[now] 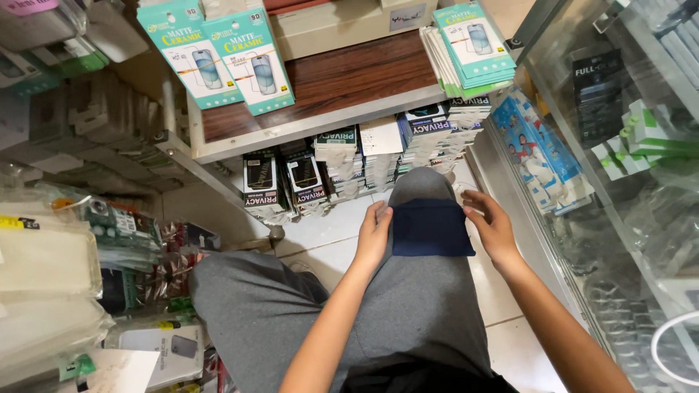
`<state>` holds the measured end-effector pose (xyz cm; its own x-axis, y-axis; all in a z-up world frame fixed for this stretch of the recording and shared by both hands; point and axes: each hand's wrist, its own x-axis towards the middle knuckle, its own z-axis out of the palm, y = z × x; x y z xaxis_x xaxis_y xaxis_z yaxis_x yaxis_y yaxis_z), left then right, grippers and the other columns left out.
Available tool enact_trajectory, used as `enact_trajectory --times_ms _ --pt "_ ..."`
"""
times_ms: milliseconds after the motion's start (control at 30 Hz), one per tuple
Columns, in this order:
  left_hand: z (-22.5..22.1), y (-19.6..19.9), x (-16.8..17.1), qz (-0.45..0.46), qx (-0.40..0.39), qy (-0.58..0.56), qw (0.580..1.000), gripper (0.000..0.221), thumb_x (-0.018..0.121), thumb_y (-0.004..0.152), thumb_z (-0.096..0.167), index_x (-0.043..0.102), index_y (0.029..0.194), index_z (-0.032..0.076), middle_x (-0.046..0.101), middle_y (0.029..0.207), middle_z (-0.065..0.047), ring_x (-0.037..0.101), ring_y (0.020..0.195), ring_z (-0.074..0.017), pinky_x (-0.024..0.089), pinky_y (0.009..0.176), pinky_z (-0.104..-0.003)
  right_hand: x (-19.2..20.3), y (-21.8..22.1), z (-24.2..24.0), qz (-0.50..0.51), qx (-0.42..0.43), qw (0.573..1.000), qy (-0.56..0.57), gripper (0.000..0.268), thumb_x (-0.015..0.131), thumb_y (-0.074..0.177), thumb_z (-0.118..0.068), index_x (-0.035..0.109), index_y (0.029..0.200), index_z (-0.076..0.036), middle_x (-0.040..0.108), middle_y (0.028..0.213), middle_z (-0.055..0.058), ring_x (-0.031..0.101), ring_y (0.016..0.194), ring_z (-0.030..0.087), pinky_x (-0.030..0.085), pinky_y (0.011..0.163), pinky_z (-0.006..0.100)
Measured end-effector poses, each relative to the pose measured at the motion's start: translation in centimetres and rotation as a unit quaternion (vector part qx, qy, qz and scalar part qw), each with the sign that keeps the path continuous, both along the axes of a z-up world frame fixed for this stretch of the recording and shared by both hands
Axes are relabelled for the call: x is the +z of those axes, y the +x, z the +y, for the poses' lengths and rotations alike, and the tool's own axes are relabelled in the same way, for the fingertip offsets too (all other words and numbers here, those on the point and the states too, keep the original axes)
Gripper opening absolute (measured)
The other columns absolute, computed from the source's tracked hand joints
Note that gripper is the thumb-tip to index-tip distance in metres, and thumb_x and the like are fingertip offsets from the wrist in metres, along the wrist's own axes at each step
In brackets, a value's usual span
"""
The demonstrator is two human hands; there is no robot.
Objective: Sorting and inspecting mobile phone screen protectors and cases on a low shelf.
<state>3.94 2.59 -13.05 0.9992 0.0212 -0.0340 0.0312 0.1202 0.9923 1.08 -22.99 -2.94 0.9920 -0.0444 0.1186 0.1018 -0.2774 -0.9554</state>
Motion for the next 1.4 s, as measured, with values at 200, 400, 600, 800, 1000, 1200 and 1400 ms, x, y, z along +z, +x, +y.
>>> enact_trajectory --times_ms 200,400,600,800,1000,1200,1400 --pt "0.6 -0.9 3.3 0.157 -0.035 -0.132 0.978 0.054 0.056 0.101 0.04 0.056 0.138 0.001 0.065 0.129 -0.014 0.062 0.116 -0.0201 0.049 0.1 -0.033 -0.4 0.1 -0.7 0.155 -0.012 0.961 0.227 0.039 0.056 0.102 -0.022 0.06 0.133 0.001 0.066 0.13 0.015 0.063 0.119 0.022 0.049 0.099 0.037" --pt "1.5 -0.7 3.8 0.218 -0.019 -0.208 0.953 0.056 0.059 0.098 0.042 0.055 0.135 -0.001 0.066 0.129 -0.021 0.063 0.113 -0.0272 0.051 0.095 -0.04 -2.6 1.2 -2.3 0.21 -0.005 0.913 0.35 0.042 0.053 0.103 -0.026 0.058 0.131 0.005 0.068 0.126 0.014 0.065 0.11 0.023 0.05 0.095 0.039" --pt "1.8 -0.6 3.5 0.234 -0.041 -0.237 0.942 0.055 0.061 0.097 0.039 0.053 0.134 -0.001 0.063 0.134 -0.022 0.063 0.121 -0.0304 0.051 0.099 -0.041 -3.8 1.5 -3.2 0.244 -0.015 0.895 0.372 0.045 0.053 0.105 -0.026 0.058 0.135 0.007 0.067 0.123 0.014 0.064 0.107 0.02 0.049 0.096 0.033" --pt "1.7 -0.4 2.3 0.239 -0.047 -0.226 0.943 0.057 0.064 0.097 0.038 0.053 0.133 -0.005 0.063 0.132 -0.024 0.061 0.111 -0.0311 0.053 0.093 -0.04 -1.4 1.0 -1.8 0.25 -0.028 0.901 0.354 0.044 0.051 0.102 -0.028 0.059 0.131 0.005 0.069 0.122 0.013 0.067 0.106 0.02 0.052 0.094 0.033" --pt "1.8 -0.6 4.3 0.284 -0.059 -0.194 0.937 0.046 0.063 0.095 0.036 0.056 0.125 0.001 0.067 0.119 -0.015 0.067 0.099 -0.0225 0.056 0.086 -0.037 -2.4 0.5 -1.7 0.236 -0.014 0.906 0.353 0.038 0.055 0.105 -0.025 0.063 0.126 0.005 0.069 0.109 0.012 0.065 0.098 0.019 0.052 0.087 0.035" --pt "1.7 -0.8 4.3 0.252 -0.092 -0.239 0.933 0.032 0.068 0.099 0.03 0.057 0.11 0.002 0.056 0.086 -0.003 0.061 0.074 -0.0166 0.056 0.067 -0.034 -1.1 0.2 -0.9 0.224 0.003 0.909 0.351 0.034 0.056 0.102 -0.022 0.066 0.122 0.004 0.07 0.106 0.011 0.065 0.096 0.019 0.052 0.086 0.034" --pt "0.6 -1.6 8.0 0.261 -0.086 -0.142 0.951 0.051 0.07 0.092 0.032 0.06 0.132 0.004 0.056 0.087 -0.001 0.049 0.072 -0.0119 0.043 0.062 -0.027 -0.5 -0.1 0.1 0.221 -0.008 0.917 0.331 0.035 0.061 0.1 -0.017 0.064 0.128 0.003 0.069 0.111 0.008 0.064 0.097 0.015 0.051 0.088 0.031"
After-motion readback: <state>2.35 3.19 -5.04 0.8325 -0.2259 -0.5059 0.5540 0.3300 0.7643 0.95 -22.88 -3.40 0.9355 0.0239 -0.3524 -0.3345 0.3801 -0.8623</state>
